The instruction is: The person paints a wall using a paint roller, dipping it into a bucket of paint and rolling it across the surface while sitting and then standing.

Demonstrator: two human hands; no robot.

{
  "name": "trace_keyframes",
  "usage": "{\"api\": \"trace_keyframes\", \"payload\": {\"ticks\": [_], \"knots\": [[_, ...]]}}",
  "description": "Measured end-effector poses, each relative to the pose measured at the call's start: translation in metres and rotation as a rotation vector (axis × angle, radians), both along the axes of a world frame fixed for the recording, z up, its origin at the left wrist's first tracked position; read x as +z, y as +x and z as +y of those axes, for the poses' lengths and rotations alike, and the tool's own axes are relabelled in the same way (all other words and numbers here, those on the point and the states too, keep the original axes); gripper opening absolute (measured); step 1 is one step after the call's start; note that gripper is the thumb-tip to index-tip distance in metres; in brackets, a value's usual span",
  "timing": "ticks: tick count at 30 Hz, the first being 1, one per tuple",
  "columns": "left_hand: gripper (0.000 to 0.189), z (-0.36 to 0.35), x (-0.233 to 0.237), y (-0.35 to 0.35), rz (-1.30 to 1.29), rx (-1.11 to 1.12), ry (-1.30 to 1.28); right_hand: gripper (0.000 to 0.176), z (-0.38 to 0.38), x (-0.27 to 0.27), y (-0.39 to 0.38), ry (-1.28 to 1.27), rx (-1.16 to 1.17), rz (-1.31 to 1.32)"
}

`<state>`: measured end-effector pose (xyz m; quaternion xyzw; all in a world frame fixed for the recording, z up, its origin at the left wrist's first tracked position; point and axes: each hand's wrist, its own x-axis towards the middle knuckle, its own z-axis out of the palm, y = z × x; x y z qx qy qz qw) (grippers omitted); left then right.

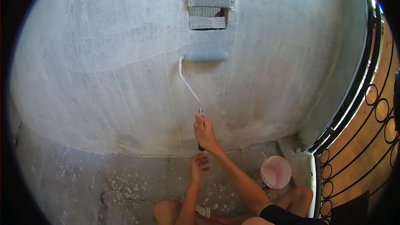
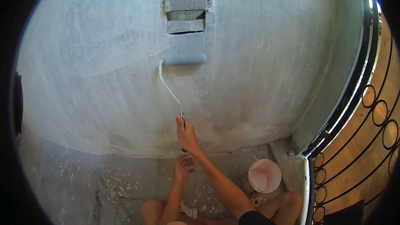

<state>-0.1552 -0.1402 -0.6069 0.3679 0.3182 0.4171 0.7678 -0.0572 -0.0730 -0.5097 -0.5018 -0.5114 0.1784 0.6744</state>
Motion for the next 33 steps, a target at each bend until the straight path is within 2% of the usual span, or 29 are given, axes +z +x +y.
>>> {"api": "trace_keyframes", "payload": {"ticks": [2,4,8,10,11,13,15,16,19,21,22,24,25,27,28,30,31,33], "knots": [[0.052,0.003,-0.009,0.004,0.014,-0.006,0.058,0.053,-0.017,-0.030,-0.005,-0.040,-0.008,0.012],[0.055,-0.006,0.001,0.007,-0.035,-0.025,0.048,0.048,-0.039,-0.049,-0.005,-0.248,0.204,0.188],[0.063,-0.008,-0.012,0.008,-0.143,-0.110,0.096,0.047,-0.069,-0.043,0.001,-0.442,0.272,0.289],[0.060,-0.005,-0.019,0.008,-0.121,-0.129,0.105,0.042,-0.083,-0.017,0.009,-0.505,0.187,0.065],[0.057,-0.003,-0.021,0.007,-0.104,-0.146,0.116,0.042,-0.090,-0.020,0.019,-0.504,0.189,0.069],[0.052,-0.005,-0.007,0.003,-0.021,-0.119,0.181,0.037,-0.107,-0.029,0.044,-0.242,0.101,-0.219],[0.049,-0.006,-0.002,0.004,0.058,-0.101,0.236,0.037,-0.159,0.003,0.060,-0.523,0.187,-0.227],[0.048,-0.007,-0.005,0.007,0.084,-0.075,0.238,0.037,-0.181,0.001,0.072,-0.619,0.270,-0.195],[0.049,-0.003,0.004,0.009,0.117,-0.027,0.253,0.038,-0.239,-0.019,0.092,-0.938,0.539,-0.095],[0.050,-0.002,0.016,0.014,0.120,-0.005,0.264,0.045,-0.259,-0.068,0.104,-1.108,0.608,0.104],[0.052,0.004,0.024,0.014,0.158,0.003,0.332,0.045,-0.264,-0.094,0.104,-1.100,0.635,0.094],[0.054,0.017,0.046,0.014,0.269,0.073,0.416,0.043,-0.278,-0.141,0.092,-0.934,0.530,-0.528],[0.054,0.025,0.059,0.017,0.329,0.134,0.433,0.043,-0.286,-0.154,0.082,-0.923,0.546,-0.520],[0.054,0.037,0.098,0.016,0.347,0.136,0.482,0.041,-0.290,-0.159,0.065,-0.882,0.824,-0.644],[0.054,0.041,0.109,0.014,0.359,0.133,0.525,0.041,-0.288,-0.154,0.060,-0.878,0.821,-0.653],[0.054,0.049,0.111,0.011,0.365,0.144,0.557,0.042,-0.287,-0.134,0.046,-0.907,0.834,-0.588],[0.054,0.054,0.109,0.012,0.378,0.139,0.584,0.042,-0.285,-0.142,0.045,-0.901,0.833,-0.577],[0.055,0.062,0.066,0.013,0.449,0.185,0.619,0.044,-0.282,-0.168,0.048,-0.898,0.778,-0.666]]}}
